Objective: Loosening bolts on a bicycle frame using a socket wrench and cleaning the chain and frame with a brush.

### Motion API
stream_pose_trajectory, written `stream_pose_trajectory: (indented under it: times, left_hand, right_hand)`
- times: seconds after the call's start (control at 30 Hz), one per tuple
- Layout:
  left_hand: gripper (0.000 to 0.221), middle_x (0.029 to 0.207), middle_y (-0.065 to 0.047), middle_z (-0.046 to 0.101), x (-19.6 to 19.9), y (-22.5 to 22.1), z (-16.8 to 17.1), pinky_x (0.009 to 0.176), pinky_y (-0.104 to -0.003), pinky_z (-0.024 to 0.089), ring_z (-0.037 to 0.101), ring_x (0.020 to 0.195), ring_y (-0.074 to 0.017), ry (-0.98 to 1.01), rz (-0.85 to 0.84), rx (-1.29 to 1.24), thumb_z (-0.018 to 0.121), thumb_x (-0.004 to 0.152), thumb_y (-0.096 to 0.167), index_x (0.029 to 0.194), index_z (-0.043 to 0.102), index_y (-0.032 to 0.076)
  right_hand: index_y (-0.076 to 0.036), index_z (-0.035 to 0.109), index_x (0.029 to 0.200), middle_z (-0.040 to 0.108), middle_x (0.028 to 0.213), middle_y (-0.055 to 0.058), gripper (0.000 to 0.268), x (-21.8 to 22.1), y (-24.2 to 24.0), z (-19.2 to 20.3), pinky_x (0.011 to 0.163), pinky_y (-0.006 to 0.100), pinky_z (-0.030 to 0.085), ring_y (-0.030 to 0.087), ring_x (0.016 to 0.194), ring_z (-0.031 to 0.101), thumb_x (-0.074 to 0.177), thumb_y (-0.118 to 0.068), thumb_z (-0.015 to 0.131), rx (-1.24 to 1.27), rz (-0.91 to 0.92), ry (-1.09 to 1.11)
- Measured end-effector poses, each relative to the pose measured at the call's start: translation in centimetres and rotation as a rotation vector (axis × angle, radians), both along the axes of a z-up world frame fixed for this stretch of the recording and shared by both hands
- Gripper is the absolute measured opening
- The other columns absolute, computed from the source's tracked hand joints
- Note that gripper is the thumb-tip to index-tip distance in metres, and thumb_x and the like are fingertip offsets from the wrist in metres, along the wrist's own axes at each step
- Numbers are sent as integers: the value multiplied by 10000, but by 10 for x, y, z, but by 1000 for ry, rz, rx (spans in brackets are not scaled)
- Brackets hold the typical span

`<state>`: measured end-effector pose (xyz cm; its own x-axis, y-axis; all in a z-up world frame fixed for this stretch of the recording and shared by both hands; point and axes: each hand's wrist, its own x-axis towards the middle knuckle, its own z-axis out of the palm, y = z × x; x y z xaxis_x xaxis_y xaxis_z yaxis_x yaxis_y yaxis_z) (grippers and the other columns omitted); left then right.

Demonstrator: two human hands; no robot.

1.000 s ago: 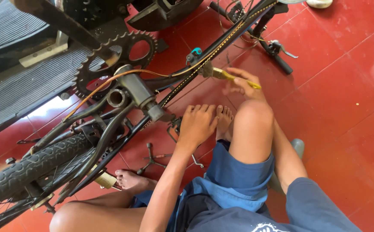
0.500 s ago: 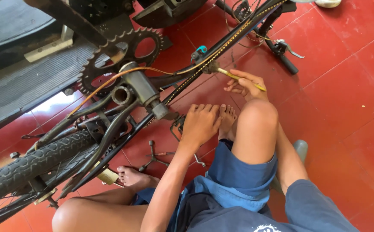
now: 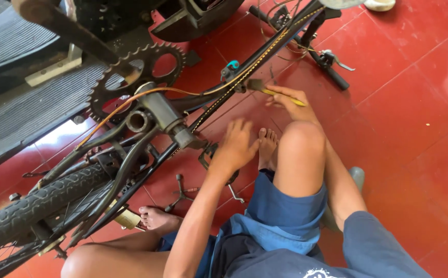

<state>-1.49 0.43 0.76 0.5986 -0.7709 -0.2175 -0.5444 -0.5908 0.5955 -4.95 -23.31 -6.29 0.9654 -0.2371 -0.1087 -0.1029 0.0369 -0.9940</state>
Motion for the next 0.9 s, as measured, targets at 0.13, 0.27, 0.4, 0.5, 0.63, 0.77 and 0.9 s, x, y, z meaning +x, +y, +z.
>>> stream_pose_trajectory:
  times: [0.13,0.27,0.4,0.5,0.63,0.77,0.9]
  left_hand:
    - [503,1403,-273,521,22,-28,0,1115,-544,436,481,1367,-466,-212,88,-265,652,942,196,1377,541,-33]
    - [625,1419,-268,507,37,-52,10,1204,-543,304,453,1394,-430,-646,275,-357,755,840,147,1388,526,-45]
    - [772,1468,-254,518,46,-56,-14,1251,-508,221,472,1403,-374,-734,344,-105,791,783,274,1420,517,-65]
    - [868,1595,-183,430,49,-54,-35,1218,-501,283,394,1478,-329,-900,289,75,737,808,341,1533,423,-19]
    - [833,1620,-187,391,46,-55,-32,1218,-504,282,370,1494,-332,-883,270,93,688,864,315,1557,377,-29]
    - [863,1614,-181,401,49,-57,-32,1217,-504,278,371,1493,-323,-869,282,122,705,847,329,1560,372,-25]
    - [859,1616,-166,406,48,-54,-33,1213,-490,290,382,1492,-312,-893,278,134,703,830,292,1558,374,-24]
  right_hand:
    - [-39,579,1452,743,1023,229,481,13,-35,-48,875,406,640,306,955,775,1029,-263,534,286,-112,-68]
    - [-1,620,1389,748,983,246,485,15,-20,-20,834,446,635,320,910,780,979,-256,570,310,-23,-54]
    - [-13,664,1342,745,978,207,449,25,-57,11,820,427,640,282,901,776,992,-272,554,157,-73,-146]
    - [-70,780,1141,766,866,139,369,35,-104,40,619,322,614,182,691,716,916,-230,536,-18,-407,-146]
    - [-109,719,1258,783,1000,83,441,42,-151,43,938,369,682,185,908,795,942,-402,627,90,-757,-346]
    - [-92,701,1270,787,896,91,424,55,-146,62,880,379,719,208,849,819,923,-301,574,108,-789,-320]
    - [12,791,1014,743,705,172,446,55,-154,69,594,384,707,272,630,783,862,-331,549,49,-724,-322]
